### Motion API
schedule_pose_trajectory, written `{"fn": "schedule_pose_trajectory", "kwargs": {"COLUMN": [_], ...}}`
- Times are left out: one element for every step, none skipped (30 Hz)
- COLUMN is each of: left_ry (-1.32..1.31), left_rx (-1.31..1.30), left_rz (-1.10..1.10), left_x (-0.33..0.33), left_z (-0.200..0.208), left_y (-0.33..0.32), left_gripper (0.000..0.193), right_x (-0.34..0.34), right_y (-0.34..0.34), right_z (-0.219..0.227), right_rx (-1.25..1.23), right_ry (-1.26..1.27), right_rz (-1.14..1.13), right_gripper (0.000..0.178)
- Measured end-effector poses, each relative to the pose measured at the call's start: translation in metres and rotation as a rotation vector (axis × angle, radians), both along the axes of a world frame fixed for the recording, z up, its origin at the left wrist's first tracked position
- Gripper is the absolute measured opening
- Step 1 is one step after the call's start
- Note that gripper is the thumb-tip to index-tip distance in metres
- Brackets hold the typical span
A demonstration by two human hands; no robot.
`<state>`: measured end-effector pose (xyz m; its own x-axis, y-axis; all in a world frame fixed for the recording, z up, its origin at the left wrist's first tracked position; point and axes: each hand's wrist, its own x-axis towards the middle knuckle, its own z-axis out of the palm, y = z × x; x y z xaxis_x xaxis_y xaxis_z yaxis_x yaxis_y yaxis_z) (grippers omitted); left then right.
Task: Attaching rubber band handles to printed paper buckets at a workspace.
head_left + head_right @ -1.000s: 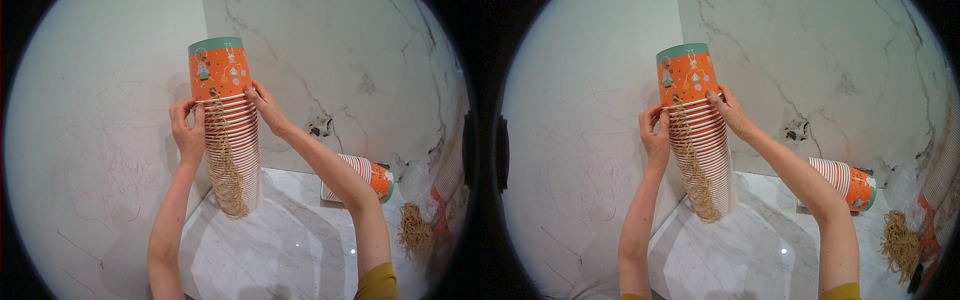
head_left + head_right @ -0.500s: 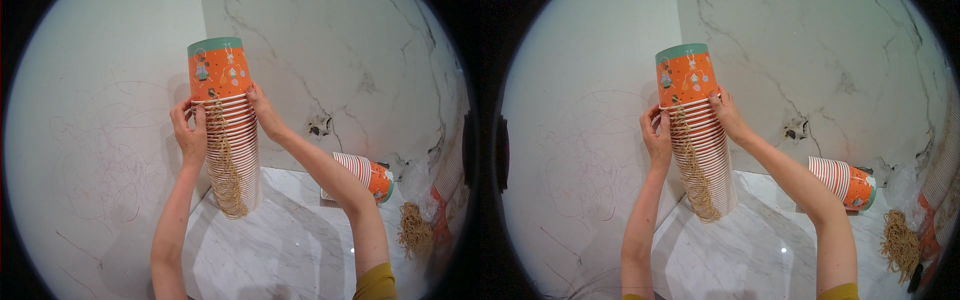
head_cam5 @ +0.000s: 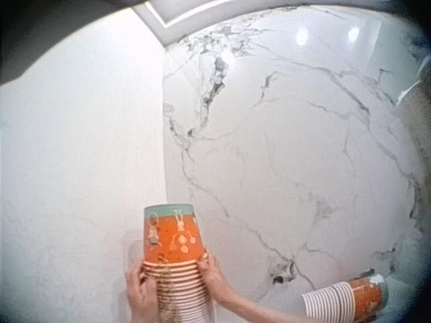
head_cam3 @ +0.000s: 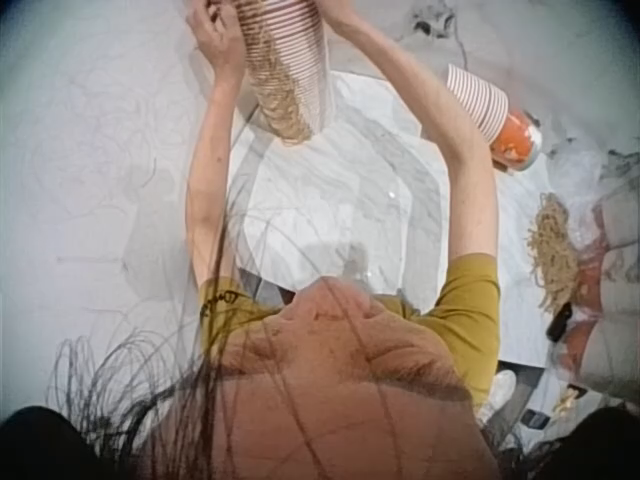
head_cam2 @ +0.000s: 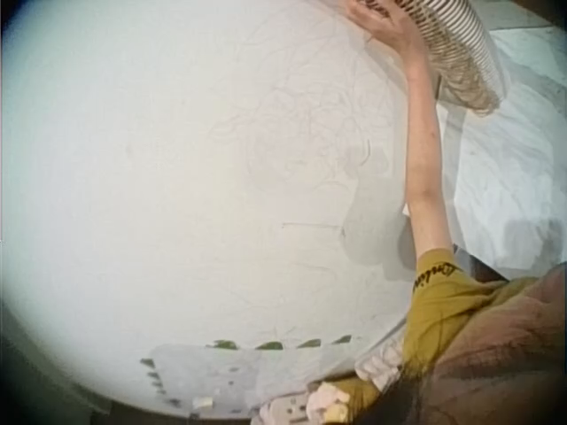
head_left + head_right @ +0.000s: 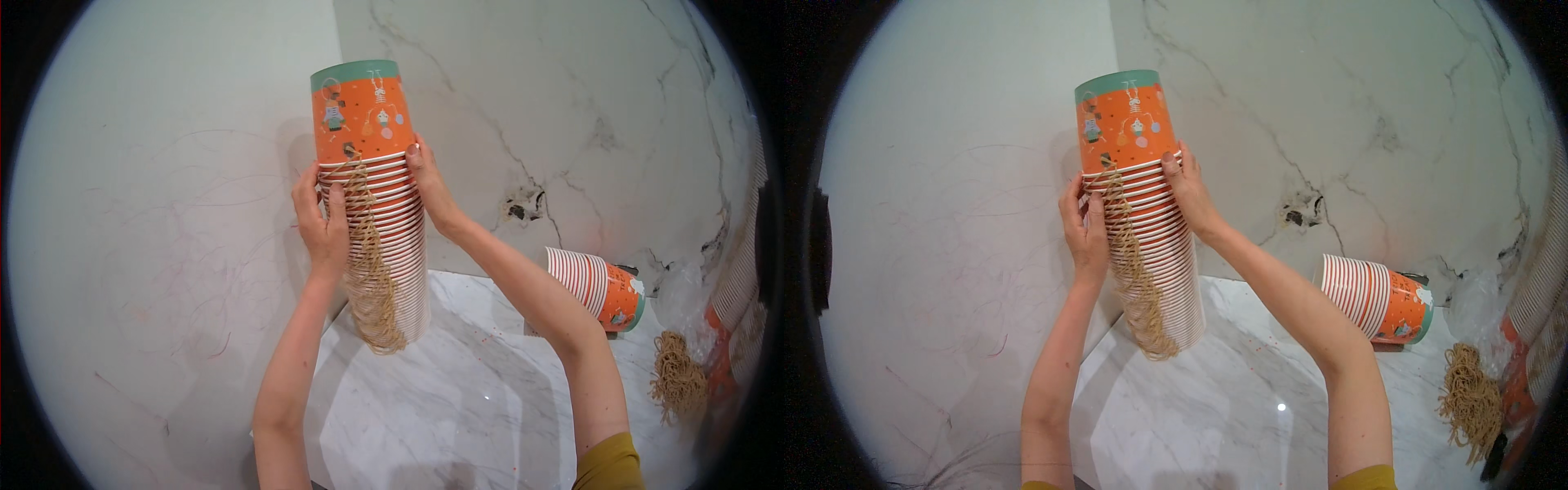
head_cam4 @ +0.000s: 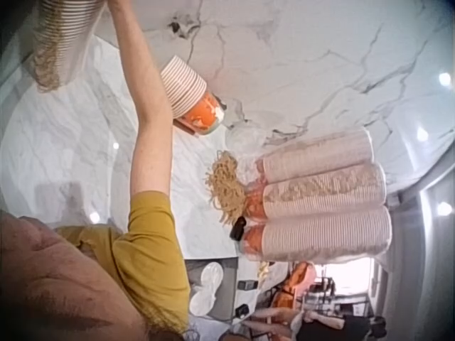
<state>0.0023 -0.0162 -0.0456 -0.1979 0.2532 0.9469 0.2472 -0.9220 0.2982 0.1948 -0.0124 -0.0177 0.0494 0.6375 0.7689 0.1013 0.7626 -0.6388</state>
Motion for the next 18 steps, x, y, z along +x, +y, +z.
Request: {"fn": "schedule_pose_trajectory", "kwargs": {"left_ry": [0.005,0.01,0.042,0.041,0.066,0.088,0.123,0.122,0.149,0.18,0.181,0.202,0.225,0.272,0.316,0.353,0.39,0.444], "left_rx": [-0.021,-0.042,-0.023,-0.029,-0.082,-0.133,-0.149,-0.153,-0.167,-0.188,-0.193,-0.145,-0.098,-0.077,-0.051,-0.018,0.011,0.099], "left_rz": [0.005,0.011,0.075,0.082,0.095,0.11,0.169,0.176,0.215,0.26,0.263,0.332,0.394,0.314,0.23,0.124,0.011,-0.068], "left_x": [0.001,0.001,0.001,0.001,0.0,-0.002,-0.005,-0.006,-0.003,-0.003,0.0,0.003,0.01,0.017,0.027,0.038,0.051,0.058], "left_z": [-0.003,-0.005,-0.008,-0.013,-0.02,-0.026,-0.032,-0.04,-0.046,-0.054,-0.063,-0.071,-0.078,-0.085,-0.086,-0.089,-0.092,-0.083], "left_y": [-0.002,-0.005,-0.007,-0.012,-0.018,-0.024,-0.029,-0.036,-0.044,-0.055,-0.067,-0.084,-0.1,-0.118,-0.141,-0.166,-0.188,-0.215], "left_gripper": [0.045,0.045,0.045,0.045,0.045,0.045,0.043,0.043,0.04,0.038,0.038,0.037,0.035,0.034,0.033,0.031,0.03,0.029], "right_x": [0.0,0.001,0.004,0.006,0.008,0.009,0.01,0.013,0.02,0.024,0.03,0.033,0.04,0.048,0.059,0.069,0.084,0.094], "right_y": [-0.001,-0.002,-0.003,-0.005,-0.008,-0.013,-0.019,-0.026,-0.032,-0.037,-0.043,-0.053,-0.063,-0.076,-0.093,-0.115,-0.126,-0.145], "right_z": [-0.001,-0.002,-0.003,-0.005,-0.01,-0.013,-0.017,-0.021,-0.025,-0.034,-0.043,-0.053,-0.064,-0.076,-0.085,-0.095,-0.118,-0.131], "right_rx": [-0.011,-0.015,-0.022,-0.028,-0.019,-0.024,0.024,0.073,0.076,-0.01,-0.096,-0.115,-0.123,-0.209,-0.293,-0.303,-0.229,-0.196], "right_ry": [0.017,0.017,0.007,-0.003,-0.029,-0.032,-0.104,-0.175,-0.176,-0.298,-0.42,-0.506,-0.508,-0.748,-0.989,-1.051,-1.109,-1.129], "right_rz": [0.02,0.025,0.018,0.011,-0.043,-0.033,-0.05,-0.068,-0.07,-0.074,-0.078,-0.081,-0.078,-0.149,-0.227,-0.22,-0.255,-0.262], "right_gripper": [0.1,0.1,0.097,0.093,0.084,0.084,0.079,0.073,0.073,0.069,0.065,0.062,0.062,0.059,0.056,0.054,0.052,0.05]}}
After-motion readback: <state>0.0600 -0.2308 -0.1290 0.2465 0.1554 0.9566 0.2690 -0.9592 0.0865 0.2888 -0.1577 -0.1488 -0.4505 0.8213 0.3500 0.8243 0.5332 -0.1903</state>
